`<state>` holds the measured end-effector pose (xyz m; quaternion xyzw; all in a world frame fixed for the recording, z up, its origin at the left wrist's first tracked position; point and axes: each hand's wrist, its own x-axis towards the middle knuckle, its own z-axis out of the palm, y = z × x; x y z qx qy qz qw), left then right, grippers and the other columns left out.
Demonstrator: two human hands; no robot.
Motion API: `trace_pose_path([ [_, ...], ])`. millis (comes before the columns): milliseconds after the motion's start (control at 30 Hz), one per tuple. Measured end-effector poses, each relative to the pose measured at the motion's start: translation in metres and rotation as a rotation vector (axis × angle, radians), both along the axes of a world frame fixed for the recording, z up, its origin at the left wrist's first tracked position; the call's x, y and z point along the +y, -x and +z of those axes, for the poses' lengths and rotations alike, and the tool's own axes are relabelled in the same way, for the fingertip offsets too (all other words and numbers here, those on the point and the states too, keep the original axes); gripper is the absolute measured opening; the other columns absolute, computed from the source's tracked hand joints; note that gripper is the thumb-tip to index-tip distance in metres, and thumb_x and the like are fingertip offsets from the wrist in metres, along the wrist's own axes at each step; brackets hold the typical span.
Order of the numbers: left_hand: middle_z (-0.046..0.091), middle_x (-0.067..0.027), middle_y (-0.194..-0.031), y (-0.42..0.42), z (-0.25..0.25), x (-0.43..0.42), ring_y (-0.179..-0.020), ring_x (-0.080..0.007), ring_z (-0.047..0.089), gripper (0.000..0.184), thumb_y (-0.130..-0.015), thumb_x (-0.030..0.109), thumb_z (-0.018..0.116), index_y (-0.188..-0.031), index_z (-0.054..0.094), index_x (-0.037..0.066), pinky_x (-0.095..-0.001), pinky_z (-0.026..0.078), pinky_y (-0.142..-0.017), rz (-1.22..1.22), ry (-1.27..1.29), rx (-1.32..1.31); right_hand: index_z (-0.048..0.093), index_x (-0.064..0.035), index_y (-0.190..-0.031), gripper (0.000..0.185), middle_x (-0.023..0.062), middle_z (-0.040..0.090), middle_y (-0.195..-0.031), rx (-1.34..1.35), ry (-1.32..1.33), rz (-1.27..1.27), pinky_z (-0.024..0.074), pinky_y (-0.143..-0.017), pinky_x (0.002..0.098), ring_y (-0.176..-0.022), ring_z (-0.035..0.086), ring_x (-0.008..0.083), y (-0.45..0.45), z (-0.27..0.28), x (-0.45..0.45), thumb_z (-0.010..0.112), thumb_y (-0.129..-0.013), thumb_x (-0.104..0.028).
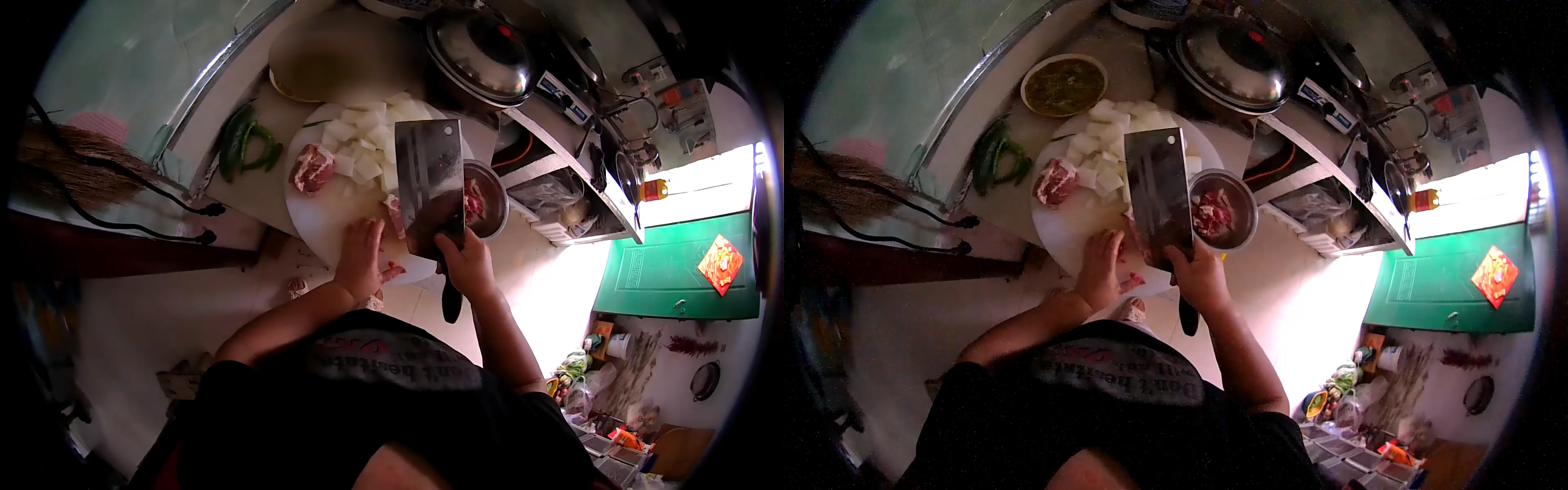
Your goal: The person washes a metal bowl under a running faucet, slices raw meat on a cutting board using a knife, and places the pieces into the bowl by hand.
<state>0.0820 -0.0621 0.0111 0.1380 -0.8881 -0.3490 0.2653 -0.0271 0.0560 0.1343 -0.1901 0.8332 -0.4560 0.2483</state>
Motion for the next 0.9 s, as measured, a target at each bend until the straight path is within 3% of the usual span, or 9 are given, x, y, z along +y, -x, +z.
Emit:
trace_pose_path([
  [100,0.038,-0.0173,-0.113,0.008,0.001,0.008,-0.111,-0.0333,0.033,0.060,-0.065,0.032,0.070,-0.111,0.042,0.004,-0.0405,0.028,-0.096,-0.075,0.164,-0.229,0.056,0.0015,-0.084,0.014,0.0030,0.055,-0.060,-0.028,0.038,-0.035,0.0410,-0.041,0.0246,-0.045,0.051,0.0093,0.004,-0.006,0.008,0.058,-0.081,-0.012],
  [267,0.049,-0.0101,-0.090,0.009,-0.037,0.004,-0.089,-0.0264,0.047,0.021,-0.071,0.017,0.059,-0.087,0.053,0.005,-0.0347,0.039,-0.081,-0.317,0.329,-0.142,0.054,0.0004,-0.093,0.017,0.0050,0.056,-0.063,-0.220,0.150,-0.101,0.0415,-0.040,0.0249,-0.045,0.051,0.0109,0.009,-0.018,0.017,0.056,-0.082,-0.013],
  [500,0.052,-0.0085,-0.079,0.010,-0.035,-0.008,-0.075,-0.0242,0.051,0.009,-0.075,0.011,0.059,-0.080,0.055,0.004,-0.0349,0.044,-0.067,-0.460,0.492,0.035,0.049,-0.0003,-0.098,0.018,0.0083,0.057,-0.068,-0.462,0.306,-0.184,0.0427,-0.037,0.0249,-0.042,0.050,0.0144,0.013,-0.026,0.019,0.052,-0.084,-0.012],
  [600,0.057,-0.0030,-0.068,0.018,-0.004,-0.009,-0.057,-0.0174,0.053,0.020,-0.085,0.023,0.050,-0.073,0.055,0.008,-0.0305,0.043,-0.052,-0.040,-0.621,0.027,0.049,-0.0008,-0.096,0.017,0.0093,0.057,-0.070,-0.555,0.396,-0.151,0.0420,-0.036,0.0241,-0.041,0.051,0.0155,0.016,-0.033,0.023,0.051,-0.084,-0.012],
  [633,0.057,-0.0030,-0.068,0.024,-0.004,-0.013,-0.057,-0.0174,0.053,0.020,-0.085,0.023,0.050,-0.073,0.055,0.008,-0.0305,0.043,-0.052,-0.038,-0.619,0.028,0.049,-0.0008,-0.096,0.017,0.0093,0.057,-0.070,-0.555,0.397,-0.149,0.0420,-0.036,0.0241,-0.041,0.051,0.0155,0.015,-0.031,0.021,0.051,-0.084,-0.012],
  [700,0.058,-0.0009,-0.076,0.038,0.000,-0.026,-0.064,-0.0142,0.054,0.020,-0.088,0.025,0.047,-0.080,0.056,0.009,-0.0283,0.045,-0.057,-0.130,-1.937,0.154,0.052,-0.0010,-0.096,0.017,0.0090,0.057,-0.069,-0.608,0.377,-0.177,0.0422,-0.037,0.0254,-0.043,0.051,0.0150,0.012,-0.027,0.016,0.053,-0.084,-0.013],
  [767,0.058,-0.0002,-0.082,0.046,0.010,-0.023,-0.072,-0.0130,0.055,0.017,-0.089,0.023,0.045,-0.090,0.056,0.009,-0.0276,0.046,-0.069,-0.027,-2.061,0.199,0.051,-0.0012,-0.098,0.019,0.0092,0.058,-0.069,-0.616,0.363,-0.171,0.0415,-0.037,0.0246,-0.042,0.051,0.0154,0.009,-0.030,0.011,0.052,-0.084,-0.013],
  [833,0.060,-0.0040,-0.100,0.051,0.011,-0.024,-0.094,-0.0174,0.055,0.025,-0.090,0.027,0.041,-0.102,0.056,0.010,-0.0339,0.042,-0.086,-0.389,-2.333,0.371,0.050,-0.0014,-0.100,0.020,0.0094,0.058,-0.070,-0.623,0.347,-0.173,0.0408,-0.036,0.0238,-0.041,0.051,0.0157,0.009,-0.036,0.011,0.052,-0.083,-0.013],
  [900,0.060,-0.0048,-0.102,0.052,0.021,-0.022,-0.095,-0.0177,0.055,0.027,-0.090,0.028,0.041,-0.100,0.056,0.009,-0.0347,0.042,-0.087,-0.364,-2.265,0.314,0.050,-0.0017,-0.101,0.021,0.0094,0.058,-0.071,-0.635,0.352,-0.131,0.0409,-0.036,0.0236,-0.042,0.051,0.0160,0.010,-0.043,0.012,0.052,-0.083,-0.014],
])
